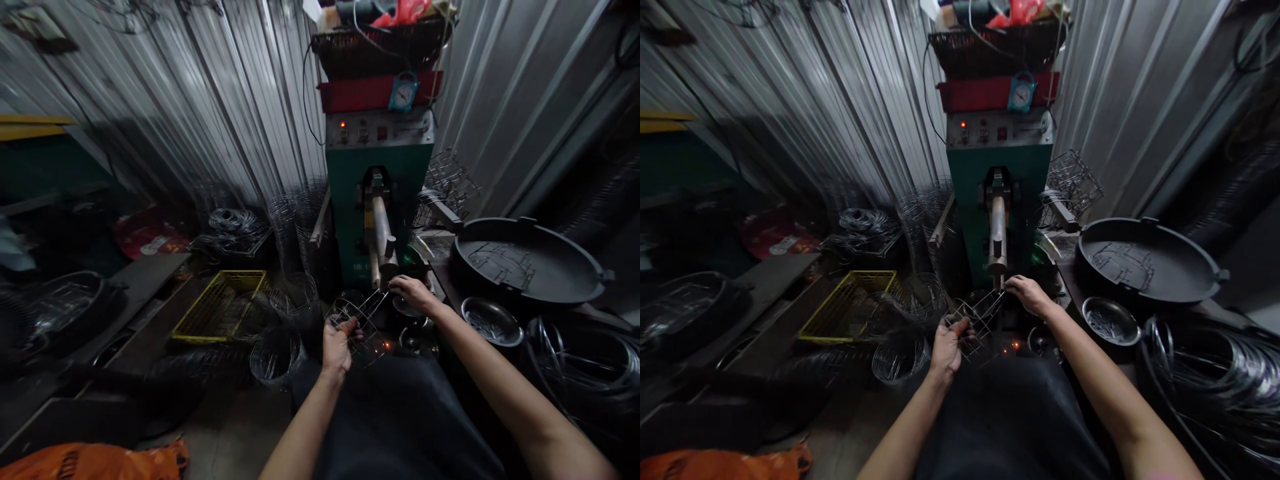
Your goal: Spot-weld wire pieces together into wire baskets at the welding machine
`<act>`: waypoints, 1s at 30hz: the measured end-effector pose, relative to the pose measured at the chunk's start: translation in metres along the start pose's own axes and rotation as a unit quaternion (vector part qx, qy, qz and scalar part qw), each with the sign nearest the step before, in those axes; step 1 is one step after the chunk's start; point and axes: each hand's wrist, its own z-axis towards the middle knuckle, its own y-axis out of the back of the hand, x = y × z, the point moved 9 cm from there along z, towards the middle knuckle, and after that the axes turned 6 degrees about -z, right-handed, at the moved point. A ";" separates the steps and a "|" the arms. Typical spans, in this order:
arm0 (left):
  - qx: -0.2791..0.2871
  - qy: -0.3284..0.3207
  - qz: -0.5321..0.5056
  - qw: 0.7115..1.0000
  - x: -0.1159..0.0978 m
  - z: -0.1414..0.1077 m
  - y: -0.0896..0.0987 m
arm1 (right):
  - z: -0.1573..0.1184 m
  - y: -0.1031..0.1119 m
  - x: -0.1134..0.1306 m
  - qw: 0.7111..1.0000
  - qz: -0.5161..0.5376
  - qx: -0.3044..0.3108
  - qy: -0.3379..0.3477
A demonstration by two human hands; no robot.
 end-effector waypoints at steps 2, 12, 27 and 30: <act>0.002 -0.001 -0.005 1.000 -0.001 0.004 0.001 | 0.004 -0.001 0.001 1.000 -0.006 -0.007 -0.001; 0.007 0.027 0.010 1.000 -0.004 0.017 0.002 | 0.011 -0.006 0.001 1.000 0.018 -0.011 -0.009; -0.079 0.164 0.002 0.983 0.064 -0.030 0.112 | -0.009 0.064 -0.075 0.975 -0.073 -0.186 -0.096; -0.143 0.157 -0.073 0.974 0.081 -0.018 0.161 | 0.048 0.080 -0.062 0.967 -0.101 -0.224 -0.067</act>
